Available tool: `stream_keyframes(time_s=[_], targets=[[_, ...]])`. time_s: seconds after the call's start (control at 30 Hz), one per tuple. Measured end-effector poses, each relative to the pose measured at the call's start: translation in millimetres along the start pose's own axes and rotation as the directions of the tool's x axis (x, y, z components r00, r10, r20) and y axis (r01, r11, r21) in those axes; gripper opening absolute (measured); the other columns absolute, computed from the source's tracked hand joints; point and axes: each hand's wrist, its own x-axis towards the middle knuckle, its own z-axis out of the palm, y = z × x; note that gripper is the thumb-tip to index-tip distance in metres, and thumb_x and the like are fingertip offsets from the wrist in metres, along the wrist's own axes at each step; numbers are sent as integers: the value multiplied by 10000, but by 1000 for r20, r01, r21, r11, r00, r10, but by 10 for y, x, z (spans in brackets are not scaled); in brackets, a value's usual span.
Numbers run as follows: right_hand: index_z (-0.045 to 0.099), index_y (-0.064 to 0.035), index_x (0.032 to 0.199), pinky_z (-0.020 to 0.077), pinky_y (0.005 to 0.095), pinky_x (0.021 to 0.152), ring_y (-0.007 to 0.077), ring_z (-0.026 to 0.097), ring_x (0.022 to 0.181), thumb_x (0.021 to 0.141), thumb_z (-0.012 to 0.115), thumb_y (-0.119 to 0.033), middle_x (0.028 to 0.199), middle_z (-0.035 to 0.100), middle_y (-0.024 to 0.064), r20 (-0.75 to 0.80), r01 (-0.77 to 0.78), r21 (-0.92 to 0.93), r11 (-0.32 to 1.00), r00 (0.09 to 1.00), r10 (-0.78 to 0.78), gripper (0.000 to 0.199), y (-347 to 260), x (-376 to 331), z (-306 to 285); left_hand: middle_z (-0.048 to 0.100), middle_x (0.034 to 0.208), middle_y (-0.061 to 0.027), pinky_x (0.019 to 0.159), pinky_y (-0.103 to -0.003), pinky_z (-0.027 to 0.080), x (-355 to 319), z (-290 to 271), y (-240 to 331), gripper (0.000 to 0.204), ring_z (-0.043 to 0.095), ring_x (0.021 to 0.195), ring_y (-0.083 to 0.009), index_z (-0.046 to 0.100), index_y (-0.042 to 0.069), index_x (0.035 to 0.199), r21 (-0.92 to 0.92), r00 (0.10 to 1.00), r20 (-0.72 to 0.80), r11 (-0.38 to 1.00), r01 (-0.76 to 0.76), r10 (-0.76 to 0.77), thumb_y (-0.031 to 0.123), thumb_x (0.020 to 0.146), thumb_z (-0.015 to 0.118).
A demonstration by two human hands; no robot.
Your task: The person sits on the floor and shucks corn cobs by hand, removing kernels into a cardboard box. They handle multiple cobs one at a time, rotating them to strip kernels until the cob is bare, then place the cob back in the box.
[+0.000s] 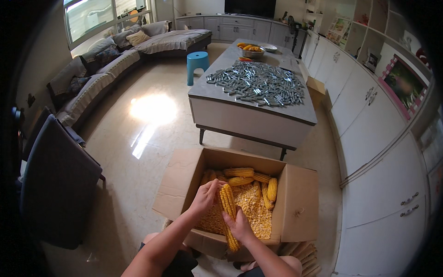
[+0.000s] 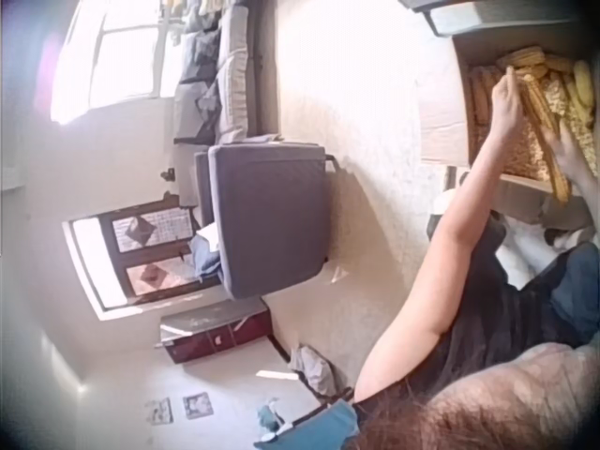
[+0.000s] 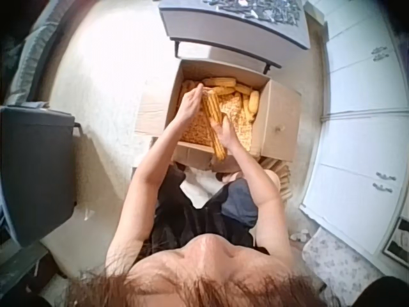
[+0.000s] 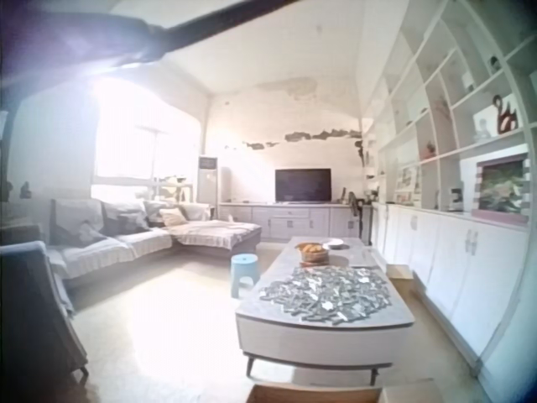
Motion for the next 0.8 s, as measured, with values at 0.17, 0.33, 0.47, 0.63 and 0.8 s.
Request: stream_keyframes(time_s=[0.17, 0.33, 0.47, 0.63, 0.8], targets=[[409, 16, 1121, 411, 368, 828, 318, 536, 975, 854, 491, -457, 1036, 538, 201, -22, 39, -11, 999, 999, -39, 549, 246, 31, -13, 561, 744, 30, 509, -176, 382, 32, 40, -12, 290, 470, 594, -27, 587, 26, 1023, 142, 999, 40, 990, 8, -14, 257, 925, 441], [390, 16, 1151, 403, 361, 849, 307, 531, 988, 850, 493, -467, 1047, 535, 195, 17, 33, -19, 999, 999, -33, 579, 243, 3, -30, 562, 764, 16, 538, -185, 392, 67, 4, -172, 282, 472, 627, -28, 581, 26, 1051, 209, 997, 34, 975, -70, 64, 236, 924, 444], [378, 15, 1183, 396, 348, 861, 281, 526, 999, 851, 485, -480, 1061, 535, 182, 55, -41, 14, 999, 998, 40, 605, 164, -8, -70, 563, 834, 8, 592, -198, 403, 38, 1, -129, 289, 478, 692, -32, 556, 30, 1098, 16, 993, 114, 1000, -7, 5, 229, 923, 442], [381, 8, 1197, 387, 332, 874, 247, 515, 1015, 850, 485, -488, 1083, 528, 168, 146, -119, 172, 978, 985, 95, 615, 233, 35, -87, 552, 915, 1, 689, -211, 412, -41, -24, 176, 292, 487, 775, -63, 531, 28, 1111, -58, 957, 237, 981, 186, -167, 228, 919, 436], [364, 19, 1176, 428, 291, 799, 173, 519, 903, 872, 495, -424, 1040, 511, 103, 104, 63, 9, 998, 993, -63, 553, 236, 4, -61, 524, 917, -20, 766, -230, 391, 7, -8, -18, 248, 460, 803, -95, 530, 28, 1052, 183, 971, 218, 973, -144, 103, 178, 918, 386]])
